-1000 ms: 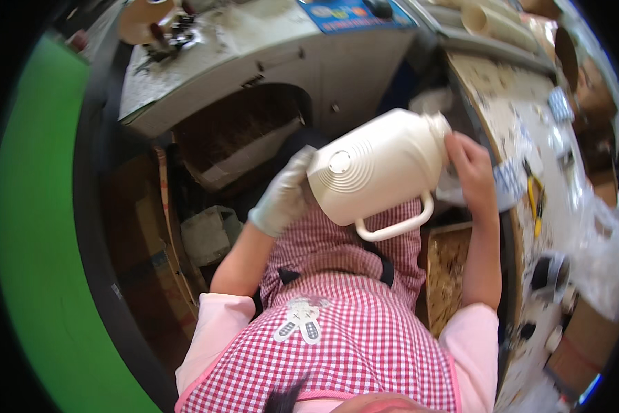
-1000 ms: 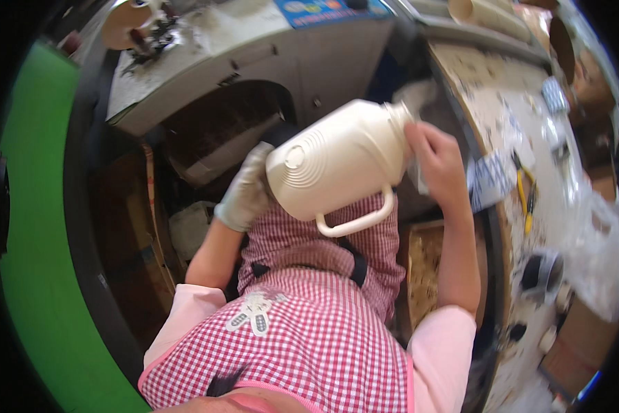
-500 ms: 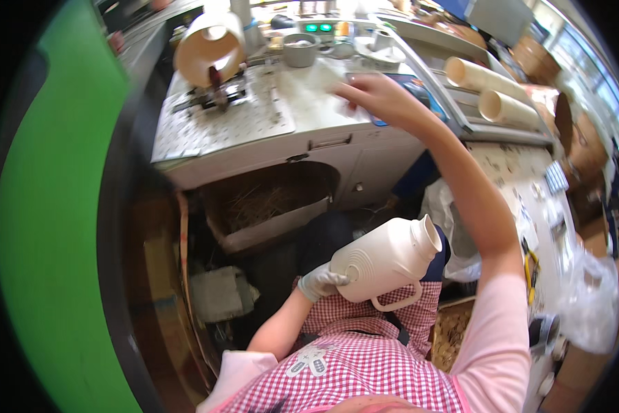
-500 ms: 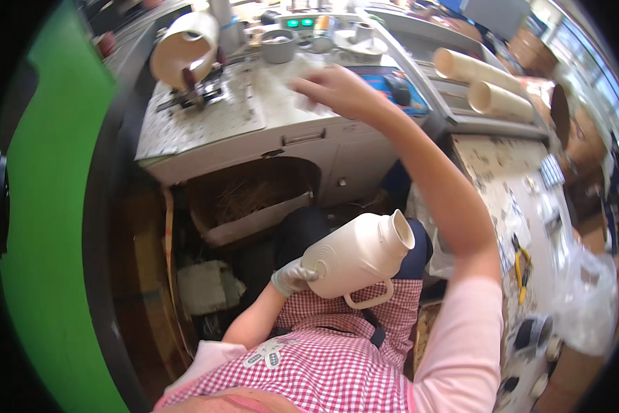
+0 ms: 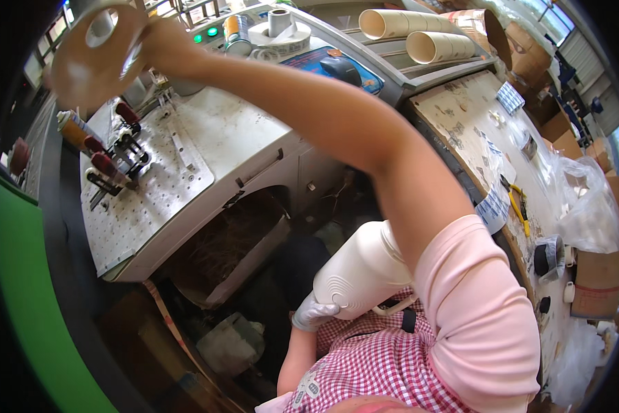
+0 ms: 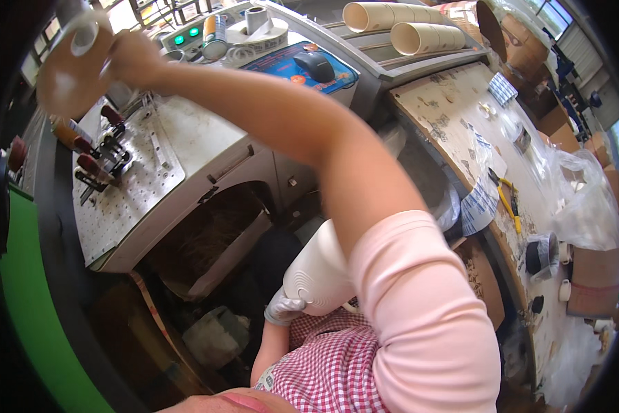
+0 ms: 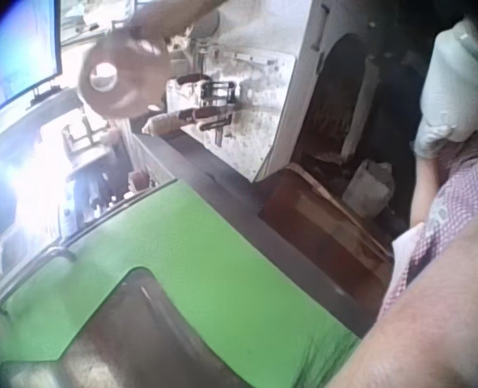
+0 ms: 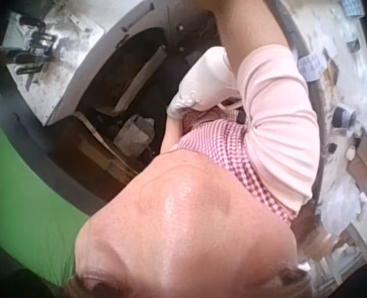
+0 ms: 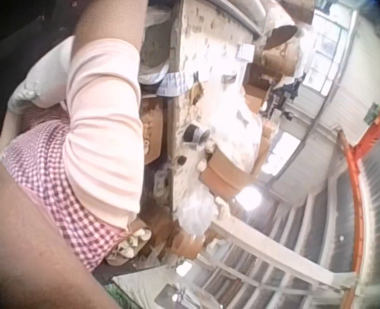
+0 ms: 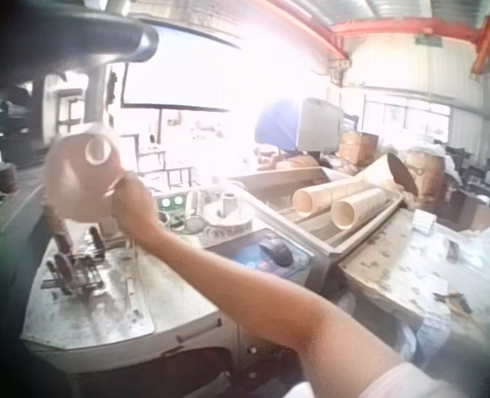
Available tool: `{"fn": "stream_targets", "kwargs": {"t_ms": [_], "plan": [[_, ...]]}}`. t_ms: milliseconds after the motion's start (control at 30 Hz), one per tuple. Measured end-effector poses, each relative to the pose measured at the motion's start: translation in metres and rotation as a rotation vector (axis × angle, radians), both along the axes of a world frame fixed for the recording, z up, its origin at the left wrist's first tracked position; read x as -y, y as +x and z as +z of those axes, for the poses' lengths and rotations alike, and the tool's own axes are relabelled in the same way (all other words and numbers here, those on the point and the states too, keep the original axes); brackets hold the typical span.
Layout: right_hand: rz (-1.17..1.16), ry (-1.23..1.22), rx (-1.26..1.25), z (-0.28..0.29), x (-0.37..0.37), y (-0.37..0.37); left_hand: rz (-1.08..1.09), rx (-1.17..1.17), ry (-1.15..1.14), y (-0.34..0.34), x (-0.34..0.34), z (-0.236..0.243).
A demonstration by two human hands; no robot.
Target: The person repeatedly handles a white ceramic pitcher, using a small tool to smooth the interior rim and a sanding pad to finish the exterior. They place the pitcher on a machine, retrieve it, and continue smoothing and sanding.
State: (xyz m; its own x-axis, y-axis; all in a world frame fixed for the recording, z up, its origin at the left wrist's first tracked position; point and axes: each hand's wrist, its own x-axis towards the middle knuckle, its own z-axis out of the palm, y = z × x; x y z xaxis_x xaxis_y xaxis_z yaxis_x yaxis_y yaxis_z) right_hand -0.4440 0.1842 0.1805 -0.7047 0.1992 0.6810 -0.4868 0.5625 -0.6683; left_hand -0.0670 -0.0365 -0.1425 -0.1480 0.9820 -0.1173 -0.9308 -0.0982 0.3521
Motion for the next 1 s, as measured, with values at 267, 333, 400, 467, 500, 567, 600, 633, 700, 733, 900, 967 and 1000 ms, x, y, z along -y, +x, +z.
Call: {"fn": "stream_targets", "kwargs": {"t_ms": [267,333,400,467,500,567,600,633,700,733,900,967,1000], "plan": [[-0.661,-0.314,0.274,-0.025,-0.417,0.253,-0.055,-0.046,-0.037,-0.004,0.003,0.006],[-0.875,-0.113,0.514,-0.046,-0.467,0.285,-0.071,-0.049,-0.052,-0.006,0.0,0.006],[-1.119,0.208,0.76,-0.069,-0.489,0.302,-0.072,-0.045,-0.069,-0.006,-0.004,0.005],[-1.237,0.364,0.667,-0.098,-0.496,0.291,-0.116,-0.044,-0.155,-0.004,-0.007,0.004],[-1.319,0.335,0.742,-0.106,-0.498,0.281,-0.128,-0.052,-0.195,-0.003,-0.008,0.005],[-1.343,0.348,0.774,-0.125,-0.497,0.267,-0.132,-0.051,-0.224,-0.002,-0.01,0.006],[-1.358,0.354,0.765,-0.131,-0.494,0.259,-0.124,-0.059,-0.219,-0.002,-0.011,0.006],[-1.373,0.361,0.755,-0.135,-0.49,0.252,-0.125,-0.056,-0.237,-0.002,-0.011,0.007],[-1.422,0.441,0.838,-0.136,-0.478,0.244,-0.122,-0.051,-0.247,-0.003,-0.013,0.009],[-1.448,0.483,0.879,-0.134,-0.468,0.239,-0.116,-0.044,-0.236,-0.004,-0.014,0.01],[-1.051,0.799,0.647,-0.104,-0.43,0.243,-0.113,-0.04,-0.209,-0.006,-0.016,0.015],[-0.99,0.778,0.601,-0.1,-0.427,0.241,-0.109,-0.001,-0.199,-0.007,-0.016,0.016],[-1.007,0.721,0.605,-0.101,-0.43,0.24,-0.109,0.01,-0.199,-0.008,-0.016,0.016]]}}
